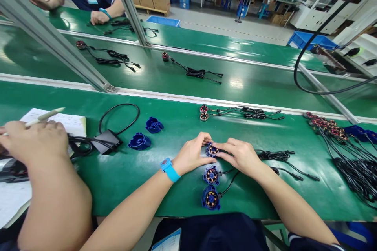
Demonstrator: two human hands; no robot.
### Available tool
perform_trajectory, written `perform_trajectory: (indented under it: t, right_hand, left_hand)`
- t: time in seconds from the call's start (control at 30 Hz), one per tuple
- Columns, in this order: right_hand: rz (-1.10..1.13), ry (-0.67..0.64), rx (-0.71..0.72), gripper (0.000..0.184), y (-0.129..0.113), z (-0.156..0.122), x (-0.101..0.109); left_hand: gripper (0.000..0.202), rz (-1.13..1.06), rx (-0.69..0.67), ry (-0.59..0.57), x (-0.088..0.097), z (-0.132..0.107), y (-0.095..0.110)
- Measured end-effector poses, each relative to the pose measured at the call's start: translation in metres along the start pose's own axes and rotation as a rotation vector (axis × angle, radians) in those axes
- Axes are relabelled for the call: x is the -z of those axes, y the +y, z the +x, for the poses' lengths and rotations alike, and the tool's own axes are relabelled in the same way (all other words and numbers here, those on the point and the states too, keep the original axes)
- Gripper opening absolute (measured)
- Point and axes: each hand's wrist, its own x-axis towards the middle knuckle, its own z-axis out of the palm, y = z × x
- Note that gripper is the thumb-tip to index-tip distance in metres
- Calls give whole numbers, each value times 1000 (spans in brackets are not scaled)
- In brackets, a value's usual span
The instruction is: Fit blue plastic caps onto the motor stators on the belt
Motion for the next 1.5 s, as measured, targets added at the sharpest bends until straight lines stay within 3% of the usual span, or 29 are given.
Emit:
perform_trajectory:
  t: [0.13, 0.3, 0.4, 0.57, 0.73, 0.93, 1.1, 1.27, 1.5]
  right_hand:
    - [101, -32, 31, 32, 10, 1, -3]
    - [-52, -89, 86, 37, 1, 0, 4]
    - [-121, -124, 32, 38, -8, -1, 8]
    - [109, -274, -126, 31, -3, -3, 17]
    - [285, -179, -191, 22, 8, -3, 21]
    - [325, -200, -227, 14, 19, -2, 24]
    - [336, -108, -237, 20, 19, 1, 19]
    - [389, -79, -287, 28, 16, 2, 13]
    - [512, -60, -339, 13, 6, 3, 9]
  left_hand:
    - [61, 5, 6, 6, 1, 0, 1]
    - [58, 35, -21, 11, 0, -1, -1]
    - [56, 74, -62, 27, 0, -1, -3]
    - [31, 199, -225, 3, 2, -2, -3]
    - [28, 262, -278, 86, 2, -6, 1]
    - [28, 348, -165, 75, 0, -5, 1]
    - [35, 418, -151, 0, 3, -5, 4]
    - [22, 342, -259, -136, 3, -6, 4]
    - [40, 574, -157, -17, -2, -5, 5]
